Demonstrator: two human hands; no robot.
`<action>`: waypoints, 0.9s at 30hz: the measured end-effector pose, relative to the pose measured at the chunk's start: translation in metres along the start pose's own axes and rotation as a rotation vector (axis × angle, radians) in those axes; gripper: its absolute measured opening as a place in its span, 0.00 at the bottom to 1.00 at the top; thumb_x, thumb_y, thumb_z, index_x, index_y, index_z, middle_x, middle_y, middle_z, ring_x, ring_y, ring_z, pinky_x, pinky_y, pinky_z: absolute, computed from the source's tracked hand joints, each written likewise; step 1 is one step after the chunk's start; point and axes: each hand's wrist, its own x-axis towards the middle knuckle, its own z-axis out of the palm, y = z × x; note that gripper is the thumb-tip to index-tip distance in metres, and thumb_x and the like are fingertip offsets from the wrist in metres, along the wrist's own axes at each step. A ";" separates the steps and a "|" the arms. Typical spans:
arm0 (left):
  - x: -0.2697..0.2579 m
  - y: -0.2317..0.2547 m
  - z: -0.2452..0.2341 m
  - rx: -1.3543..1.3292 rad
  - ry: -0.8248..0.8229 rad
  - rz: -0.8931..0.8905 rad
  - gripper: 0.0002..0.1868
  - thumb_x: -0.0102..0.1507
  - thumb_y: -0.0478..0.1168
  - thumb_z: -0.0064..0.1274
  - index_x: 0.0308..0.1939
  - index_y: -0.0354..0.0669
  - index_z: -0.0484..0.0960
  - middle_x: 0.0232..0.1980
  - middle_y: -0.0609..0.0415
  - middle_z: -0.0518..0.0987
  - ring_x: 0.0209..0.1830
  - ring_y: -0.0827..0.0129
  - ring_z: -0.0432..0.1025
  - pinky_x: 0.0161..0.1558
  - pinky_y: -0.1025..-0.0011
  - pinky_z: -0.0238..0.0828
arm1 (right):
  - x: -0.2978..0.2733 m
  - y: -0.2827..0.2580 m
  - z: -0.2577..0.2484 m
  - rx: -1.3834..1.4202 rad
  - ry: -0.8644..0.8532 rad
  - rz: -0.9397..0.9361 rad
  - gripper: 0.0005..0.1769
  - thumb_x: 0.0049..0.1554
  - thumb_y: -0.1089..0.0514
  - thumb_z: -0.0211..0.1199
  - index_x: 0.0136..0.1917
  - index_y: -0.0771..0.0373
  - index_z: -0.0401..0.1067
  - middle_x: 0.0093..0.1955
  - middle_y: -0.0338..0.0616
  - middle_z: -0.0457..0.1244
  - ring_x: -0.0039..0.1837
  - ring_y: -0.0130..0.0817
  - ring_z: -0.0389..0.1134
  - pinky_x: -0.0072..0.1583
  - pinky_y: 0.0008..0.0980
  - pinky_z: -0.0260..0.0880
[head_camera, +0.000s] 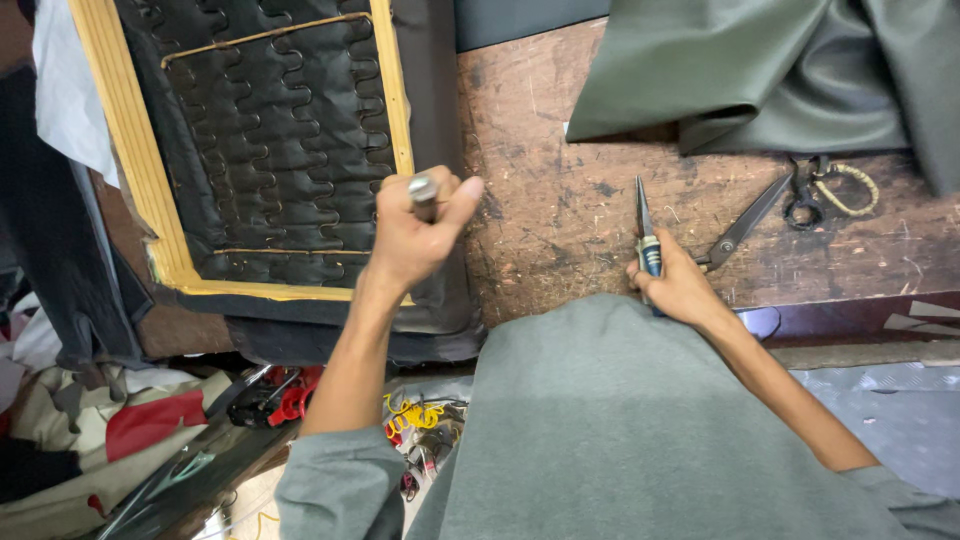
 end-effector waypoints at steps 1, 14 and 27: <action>0.004 0.002 0.002 0.042 -0.036 0.002 0.25 0.69 0.34 0.57 0.20 0.41 0.62 0.20 0.64 0.58 0.20 0.80 0.51 0.25 0.70 0.45 | -0.003 -0.005 -0.002 -0.092 0.015 0.019 0.32 0.58 0.61 0.64 0.73 0.66 0.59 0.47 0.52 0.66 0.48 0.39 0.68 0.52 0.40 0.70; 0.055 -0.005 0.052 0.241 -0.588 -0.288 0.08 0.58 0.37 0.55 0.30 0.33 0.80 0.20 0.50 0.71 0.23 0.73 0.66 0.29 0.65 0.66 | -0.077 -0.088 -0.044 0.124 0.372 -0.605 0.51 0.56 0.69 0.59 0.87 0.53 0.45 0.52 0.45 0.63 0.45 0.31 0.65 0.46 0.27 0.73; 0.056 0.001 0.047 0.239 -0.621 -0.349 0.12 0.59 0.36 0.55 0.24 0.31 0.76 0.18 0.53 0.68 0.20 0.74 0.62 0.26 0.64 0.61 | -0.092 -0.149 -0.039 -0.039 0.521 -0.888 0.40 0.54 0.71 0.62 0.79 0.61 0.61 0.50 0.49 0.64 0.45 0.34 0.66 0.47 0.31 0.67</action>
